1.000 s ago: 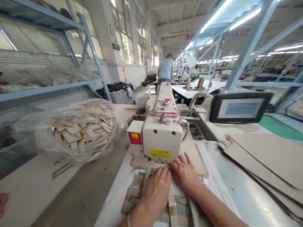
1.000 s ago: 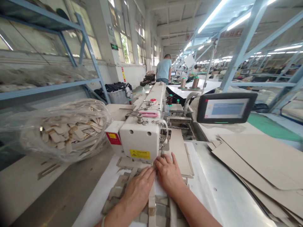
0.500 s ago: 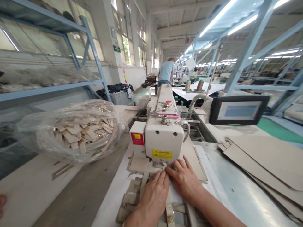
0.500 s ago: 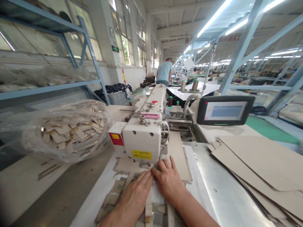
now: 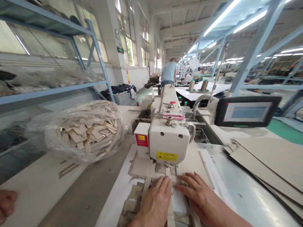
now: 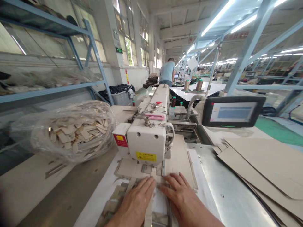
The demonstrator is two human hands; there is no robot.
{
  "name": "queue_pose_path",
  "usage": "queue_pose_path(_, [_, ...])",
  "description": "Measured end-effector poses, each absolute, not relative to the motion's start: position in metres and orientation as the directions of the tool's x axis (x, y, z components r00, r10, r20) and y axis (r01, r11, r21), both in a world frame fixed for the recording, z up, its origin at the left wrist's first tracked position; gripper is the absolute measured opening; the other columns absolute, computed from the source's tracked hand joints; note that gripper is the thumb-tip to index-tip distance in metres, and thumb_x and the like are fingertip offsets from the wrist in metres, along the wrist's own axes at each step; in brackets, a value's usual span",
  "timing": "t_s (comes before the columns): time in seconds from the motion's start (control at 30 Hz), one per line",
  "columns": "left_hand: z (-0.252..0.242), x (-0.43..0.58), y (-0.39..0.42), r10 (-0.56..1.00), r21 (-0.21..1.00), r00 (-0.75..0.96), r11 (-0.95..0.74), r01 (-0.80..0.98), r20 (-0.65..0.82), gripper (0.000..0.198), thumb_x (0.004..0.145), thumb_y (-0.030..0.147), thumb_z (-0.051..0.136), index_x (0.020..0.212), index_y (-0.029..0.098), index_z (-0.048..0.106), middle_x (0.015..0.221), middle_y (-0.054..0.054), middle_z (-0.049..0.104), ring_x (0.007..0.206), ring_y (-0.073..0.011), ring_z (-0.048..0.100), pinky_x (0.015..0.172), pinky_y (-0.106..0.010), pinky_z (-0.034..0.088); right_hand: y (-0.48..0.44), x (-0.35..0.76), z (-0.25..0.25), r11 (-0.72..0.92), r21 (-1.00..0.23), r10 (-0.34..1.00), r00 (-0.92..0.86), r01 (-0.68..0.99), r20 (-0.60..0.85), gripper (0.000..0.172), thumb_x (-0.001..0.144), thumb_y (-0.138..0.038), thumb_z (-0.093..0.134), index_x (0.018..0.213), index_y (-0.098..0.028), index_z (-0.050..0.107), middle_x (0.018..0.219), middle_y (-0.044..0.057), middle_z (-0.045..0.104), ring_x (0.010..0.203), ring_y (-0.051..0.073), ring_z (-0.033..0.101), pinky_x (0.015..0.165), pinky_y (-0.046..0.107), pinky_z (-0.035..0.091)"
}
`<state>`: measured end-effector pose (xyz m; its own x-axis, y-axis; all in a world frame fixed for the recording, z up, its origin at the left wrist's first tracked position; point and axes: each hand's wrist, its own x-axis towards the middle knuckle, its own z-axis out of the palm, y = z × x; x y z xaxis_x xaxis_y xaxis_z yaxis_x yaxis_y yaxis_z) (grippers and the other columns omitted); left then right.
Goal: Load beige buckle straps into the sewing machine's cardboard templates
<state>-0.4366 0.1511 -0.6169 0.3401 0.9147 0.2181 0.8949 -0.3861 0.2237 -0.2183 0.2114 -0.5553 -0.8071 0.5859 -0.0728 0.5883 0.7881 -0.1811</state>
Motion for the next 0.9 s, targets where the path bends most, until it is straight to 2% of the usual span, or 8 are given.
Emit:
queue_pose_path(0.13, [-0.625, -0.423, 0.161, 0.909, 0.168, 0.327, -0.375, 0.912, 0.257, 0.052, 0.089, -0.001, 0.048, 0.139, 0.008, 0.056, 0.141, -0.015, 0.064, 0.132, -0.0280, 0.060, 0.104, -0.035, 0.058, 0.200, -0.185, -0.554, 0.823, -0.201, 0.531, -0.845, 0.531, -0.056, 0.071, 0.080, -0.010, 0.053, 0.149, -0.030, 0.053, 0.157, 0.008, 0.041, 0.145, 0.037, 0.036, 0.112, 0.066, 0.042])
queue_pose_path(0.27, [-0.631, -0.423, 0.170, 0.907, 0.158, 0.294, -0.351, 0.923, 0.300, 0.045, 0.092, 0.001, 0.050, 0.136, 0.008, 0.058, 0.136, -0.016, 0.066, 0.129, -0.0269, 0.061, 0.104, -0.035, 0.058, 0.194, -0.169, -0.553, 0.815, -0.220, 0.547, -0.837, 0.536, -0.014, 0.073, 0.080, -0.011, 0.056, 0.150, -0.032, 0.052, 0.160, 0.005, 0.036, 0.147, 0.038, 0.033, 0.113, 0.063, 0.043])
queue_pose_path(0.43, [-0.608, -0.440, 0.164, 0.935, 0.286, 0.265, -0.327, 0.901, 0.234, 0.041, 0.095, 0.000, 0.050, 0.130, 0.016, 0.062, 0.134, -0.009, 0.067, 0.127, -0.0202, 0.061, 0.108, -0.031, 0.054, 0.194, -0.177, -0.559, 0.784, -0.200, 0.587, -0.806, 0.588, -0.069, 0.065, 0.094, -0.030, 0.059, 0.157, -0.030, 0.040, 0.161, 0.010, 0.031, 0.147, 0.040, 0.029, 0.111, 0.065, 0.042])
queue_pose_path(0.57, [-0.592, -0.444, 0.159, 0.950, 0.374, 0.244, -0.303, 0.877, 0.197, 0.030, 0.098, 0.008, 0.052, 0.122, 0.022, 0.065, 0.126, -0.005, 0.069, 0.118, -0.0213, 0.065, 0.104, -0.037, 0.057, 0.196, -0.188, -0.572, 0.759, -0.131, 0.638, -0.769, 0.638, -0.048, 0.059, 0.103, -0.045, 0.051, 0.158, -0.028, 0.039, 0.161, 0.013, 0.030, 0.147, 0.038, 0.030, 0.113, 0.061, 0.040])
queue_pose_path(0.67, [-0.590, -0.442, 0.159, 0.952, 0.380, 0.228, -0.292, 0.878, 0.204, 0.028, 0.100, 0.012, 0.052, 0.122, 0.023, 0.064, 0.120, -0.004, 0.070, 0.111, -0.0229, 0.067, 0.098, -0.041, 0.060, 0.198, -0.190, -0.579, 0.762, -0.101, 0.641, -0.768, 0.639, -0.025, 0.053, 0.105, -0.036, 0.043, 0.157, -0.027, 0.041, 0.160, 0.012, 0.032, 0.147, 0.034, 0.031, 0.116, 0.057, 0.039])
queue_pose_path(0.77, [-0.589, -0.441, 0.160, 0.953, 0.370, 0.235, -0.292, 0.882, 0.193, 0.027, 0.101, 0.015, 0.050, 0.122, 0.023, 0.064, 0.116, -0.004, 0.070, 0.107, -0.0232, 0.068, 0.096, -0.041, 0.061, 0.199, -0.189, -0.575, 0.792, -0.122, 0.593, -0.801, 0.598, -0.080, 0.062, 0.094, -0.019, 0.047, 0.156, -0.027, 0.043, 0.161, 0.011, 0.030, 0.148, 0.034, 0.028, 0.116, 0.056, 0.039])
queue_pose_path(0.9, [-0.584, -0.441, 0.160, 0.954, 0.330, 0.249, -0.292, 0.898, 0.167, 0.027, 0.101, 0.014, 0.048, 0.122, 0.022, 0.063, 0.111, -0.005, 0.070, 0.105, -0.0227, 0.068, 0.093, -0.037, 0.061, 0.199, -0.187, -0.558, 0.761, -0.173, 0.598, -0.779, 0.626, -0.189, 0.071, 0.084, -0.019, 0.056, 0.154, -0.026, 0.047, 0.162, 0.013, 0.026, 0.148, 0.037, 0.023, 0.116, 0.061, 0.035])
